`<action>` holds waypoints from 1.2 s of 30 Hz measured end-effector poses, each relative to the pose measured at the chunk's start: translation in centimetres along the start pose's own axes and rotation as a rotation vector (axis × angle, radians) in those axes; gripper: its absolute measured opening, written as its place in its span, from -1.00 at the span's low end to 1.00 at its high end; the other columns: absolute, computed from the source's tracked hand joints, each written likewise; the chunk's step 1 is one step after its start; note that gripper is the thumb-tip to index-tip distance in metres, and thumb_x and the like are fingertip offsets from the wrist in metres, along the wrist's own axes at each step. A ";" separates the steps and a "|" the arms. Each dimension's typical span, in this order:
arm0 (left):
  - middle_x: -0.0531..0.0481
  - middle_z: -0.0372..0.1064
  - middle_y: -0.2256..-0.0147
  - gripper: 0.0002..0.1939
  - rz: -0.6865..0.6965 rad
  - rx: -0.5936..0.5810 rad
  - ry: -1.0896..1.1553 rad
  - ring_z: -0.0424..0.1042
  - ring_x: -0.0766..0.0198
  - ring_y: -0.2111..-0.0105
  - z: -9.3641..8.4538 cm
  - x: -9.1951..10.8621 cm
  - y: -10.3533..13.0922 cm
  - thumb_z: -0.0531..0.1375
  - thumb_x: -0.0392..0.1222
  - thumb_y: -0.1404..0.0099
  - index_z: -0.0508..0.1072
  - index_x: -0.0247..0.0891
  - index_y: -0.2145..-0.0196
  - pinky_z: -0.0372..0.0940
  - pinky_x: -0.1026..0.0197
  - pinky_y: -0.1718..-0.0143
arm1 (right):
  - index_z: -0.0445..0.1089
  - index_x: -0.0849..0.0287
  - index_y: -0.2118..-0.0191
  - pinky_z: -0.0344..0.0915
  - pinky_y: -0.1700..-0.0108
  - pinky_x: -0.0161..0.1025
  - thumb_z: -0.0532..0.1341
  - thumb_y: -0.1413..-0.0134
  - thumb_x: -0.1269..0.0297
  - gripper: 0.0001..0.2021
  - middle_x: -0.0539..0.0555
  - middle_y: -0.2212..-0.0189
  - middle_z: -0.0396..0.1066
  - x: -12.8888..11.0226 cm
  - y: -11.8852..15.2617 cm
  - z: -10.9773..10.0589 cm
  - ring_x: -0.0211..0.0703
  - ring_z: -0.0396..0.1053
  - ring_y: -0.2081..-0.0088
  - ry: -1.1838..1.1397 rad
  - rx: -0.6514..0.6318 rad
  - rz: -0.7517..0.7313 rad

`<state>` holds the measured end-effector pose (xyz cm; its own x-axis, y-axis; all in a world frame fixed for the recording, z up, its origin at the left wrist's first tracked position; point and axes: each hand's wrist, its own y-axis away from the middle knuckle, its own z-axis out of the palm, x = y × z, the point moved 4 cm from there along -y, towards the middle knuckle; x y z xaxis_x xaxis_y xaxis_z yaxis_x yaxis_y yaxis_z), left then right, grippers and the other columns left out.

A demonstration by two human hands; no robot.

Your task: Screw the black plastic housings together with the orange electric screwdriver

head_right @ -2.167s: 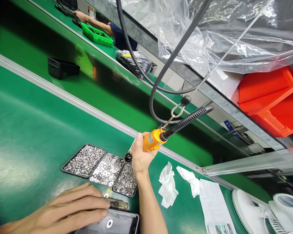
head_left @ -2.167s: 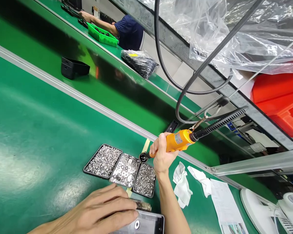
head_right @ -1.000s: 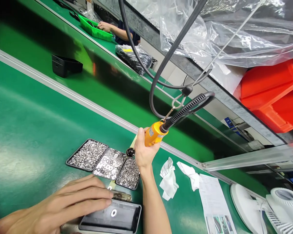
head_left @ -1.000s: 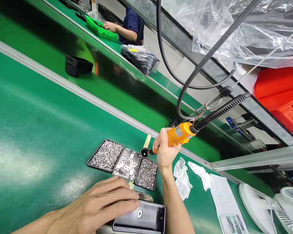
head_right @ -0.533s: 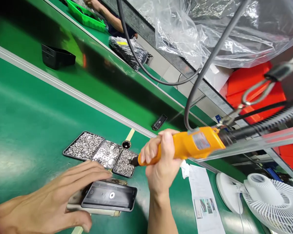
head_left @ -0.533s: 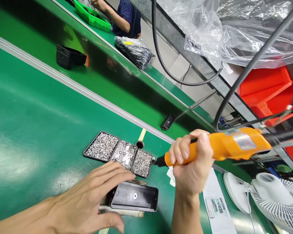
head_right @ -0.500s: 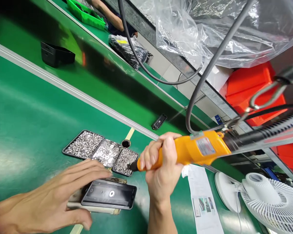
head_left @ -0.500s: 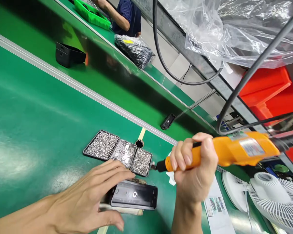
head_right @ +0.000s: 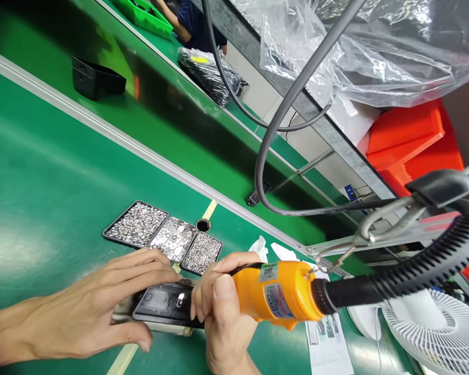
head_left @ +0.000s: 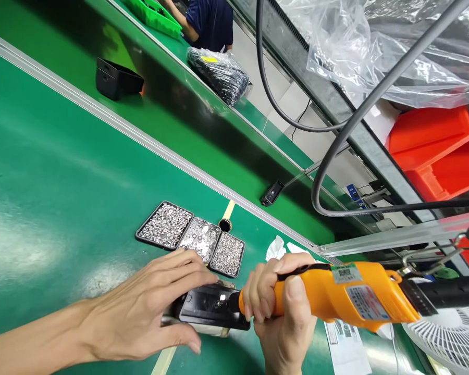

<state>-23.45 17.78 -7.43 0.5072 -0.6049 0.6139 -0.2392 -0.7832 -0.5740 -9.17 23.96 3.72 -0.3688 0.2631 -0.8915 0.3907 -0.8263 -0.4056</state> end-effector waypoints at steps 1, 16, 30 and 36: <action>-0.12 0.50 0.07 -0.31 -0.003 0.002 0.003 0.44 0.04 0.08 0.0 0.0 0.0 0.40 0.18 -0.29 0.32 -0.17 -0.22 0.42 -0.02 0.04 | 0.35 -0.02 0.16 0.19 0.62 -0.48 0.18 -0.42 0.16 -0.92 -0.22 0.65 0.06 0.1 0.0 0.0 -0.42 -0.02 0.68 0.006 -0.005 -0.001; -0.07 0.52 0.10 -0.42 -0.060 0.073 0.033 0.44 0.05 0.11 0.1 0.2 -0.5 0.45 -0.16 -0.20 0.39 -0.18 -0.13 0.39 0.02 0.10 | 0.22 0.00 0.24 -0.01 0.66 -0.36 0.07 -0.49 0.09 -0.79 -0.22 0.64 -0.07 0.6 1.7 0.5 -0.36 -0.18 0.71 0.083 -0.133 -0.028; -0.03 0.48 0.15 -0.57 -0.115 0.018 0.068 0.41 0.11 0.14 0.6 -0.1 -0.6 0.41 -0.23 -0.20 0.47 -0.15 -0.02 0.29 0.07 0.10 | 0.17 0.05 0.25 0.05 0.62 -0.44 0.01 -0.50 0.26 -0.82 -0.22 0.64 -0.08 1.2 1.9 0.4 -0.39 -0.15 0.68 0.083 -0.175 -0.102; -0.03 0.48 0.16 -0.67 -0.120 -0.011 0.034 0.41 0.10 0.15 0.7 -0.2 -0.7 0.36 -0.14 -0.29 0.46 -0.15 0.01 0.28 0.07 0.12 | 0.31 0.03 0.01 0.07 0.58 -0.46 0.03 -0.51 0.23 -0.86 -0.21 0.61 -0.06 1.5 1.8 0.2 -0.40 -0.07 0.65 0.082 -0.162 -0.097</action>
<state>-22.81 18.53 -7.52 0.5040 -0.5111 0.6962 -0.1878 -0.8517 -0.4893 -9.21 22.73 1.69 -0.3442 0.3828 -0.8573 0.4896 -0.7060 -0.5118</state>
